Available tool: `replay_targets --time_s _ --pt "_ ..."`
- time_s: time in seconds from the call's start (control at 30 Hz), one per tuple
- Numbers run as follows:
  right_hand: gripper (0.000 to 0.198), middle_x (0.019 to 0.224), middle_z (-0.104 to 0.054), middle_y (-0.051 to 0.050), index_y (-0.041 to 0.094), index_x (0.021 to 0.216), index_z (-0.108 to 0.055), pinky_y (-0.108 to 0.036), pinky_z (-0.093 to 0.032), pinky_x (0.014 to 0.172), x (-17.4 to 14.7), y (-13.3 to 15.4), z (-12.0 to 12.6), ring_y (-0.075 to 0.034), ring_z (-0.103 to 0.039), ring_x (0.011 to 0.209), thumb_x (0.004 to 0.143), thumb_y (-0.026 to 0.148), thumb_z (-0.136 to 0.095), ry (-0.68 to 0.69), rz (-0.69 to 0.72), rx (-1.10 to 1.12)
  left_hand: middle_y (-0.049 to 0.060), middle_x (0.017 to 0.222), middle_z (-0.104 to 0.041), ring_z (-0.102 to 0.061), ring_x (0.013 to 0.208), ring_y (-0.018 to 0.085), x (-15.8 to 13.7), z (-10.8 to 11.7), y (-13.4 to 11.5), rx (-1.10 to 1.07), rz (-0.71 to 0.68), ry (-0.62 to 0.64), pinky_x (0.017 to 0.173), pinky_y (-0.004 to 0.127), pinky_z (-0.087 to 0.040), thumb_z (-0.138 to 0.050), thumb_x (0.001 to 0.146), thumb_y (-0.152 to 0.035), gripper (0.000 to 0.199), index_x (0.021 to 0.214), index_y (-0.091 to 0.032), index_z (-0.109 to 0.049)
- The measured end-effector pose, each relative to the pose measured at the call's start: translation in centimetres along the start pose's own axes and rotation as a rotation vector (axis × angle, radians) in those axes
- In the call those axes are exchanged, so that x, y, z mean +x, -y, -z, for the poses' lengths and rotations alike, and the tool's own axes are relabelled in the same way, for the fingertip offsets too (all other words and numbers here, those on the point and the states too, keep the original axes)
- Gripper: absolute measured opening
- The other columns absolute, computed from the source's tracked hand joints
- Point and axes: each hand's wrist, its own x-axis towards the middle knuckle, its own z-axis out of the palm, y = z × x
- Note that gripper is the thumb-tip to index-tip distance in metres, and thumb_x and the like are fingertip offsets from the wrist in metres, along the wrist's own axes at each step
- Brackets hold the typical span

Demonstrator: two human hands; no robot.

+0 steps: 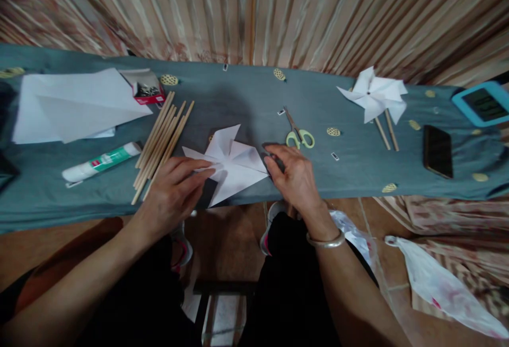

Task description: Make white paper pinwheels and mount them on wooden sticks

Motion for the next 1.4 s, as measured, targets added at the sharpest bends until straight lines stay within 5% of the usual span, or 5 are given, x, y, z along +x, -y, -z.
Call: replay_targets --time_s 0.3,0.5,0.73,1.07,1.4 --pt "0.025 0.115 -0.069 -0.014 0.013 0.109 -0.067 -0.045 -0.052 0.095 -2.9 2.5 -1.8 -0.025 -0.062 0.107 0.090 0.017 -0.050 0.041 0.203 -0.029 0.010 0.107 -0.067 -0.056 0.099 0.024 -0.7 -1.5 -2.5 0.016 -0.072 0.185 0.081 0.037 -0.045 -0.058 0.088 -0.013 0.027 0.115 -0.012 -0.061" --pt "0.027 0.114 -0.069 -0.014 0.012 0.111 -0.066 -0.044 -0.053 0.095 -3.2 2.6 -1.5 -0.025 -0.062 0.107 0.087 0.014 -0.052 0.048 0.230 -0.028 0.008 0.099 -0.070 -0.058 0.090 0.022 -0.5 -1.1 -1.7 0.052 -0.106 0.165 0.074 0.035 -0.044 -0.054 0.091 -0.012 0.019 0.106 -0.012 -0.065" --pt "0.048 0.134 -0.056 -0.019 0.014 0.122 -0.058 -0.055 -0.049 0.096 -3.5 2.5 -1.3 -0.034 -0.053 0.121 0.082 0.039 -0.068 0.097 0.272 -0.087 0.010 0.094 -0.070 -0.061 0.084 0.021 -0.8 -0.6 -1.0 0.025 -0.117 0.092 0.072 0.033 -0.049 -0.055 0.089 -0.009 0.017 0.102 -0.010 -0.065" --pt "0.020 0.120 -0.065 -0.011 0.018 0.106 -0.067 -0.045 -0.052 0.094 -3.5 3.0 -1.1 -0.025 -0.059 0.110 0.090 0.016 -0.055 0.082 0.302 0.041 0.008 0.090 -0.071 -0.063 0.087 0.020 -1.5 0.3 0.1 0.012 -0.093 0.062 0.073 0.033 -0.048 -0.053 0.090 -0.009 0.014 0.093 -0.013 -0.066" --pt "0.025 0.133 -0.057 -0.014 0.014 0.113 -0.064 -0.046 -0.048 0.102 -3.9 3.8 -1.5 -0.028 -0.053 0.121 0.090 0.016 -0.056 0.167 0.333 -0.037 0.009 0.101 -0.071 -0.061 0.097 0.024 -1.8 -0.2 -0.2 0.022 -0.052 0.078 0.078 0.038 -0.046 -0.058 0.088 -0.014 0.017 0.104 -0.015 -0.064"
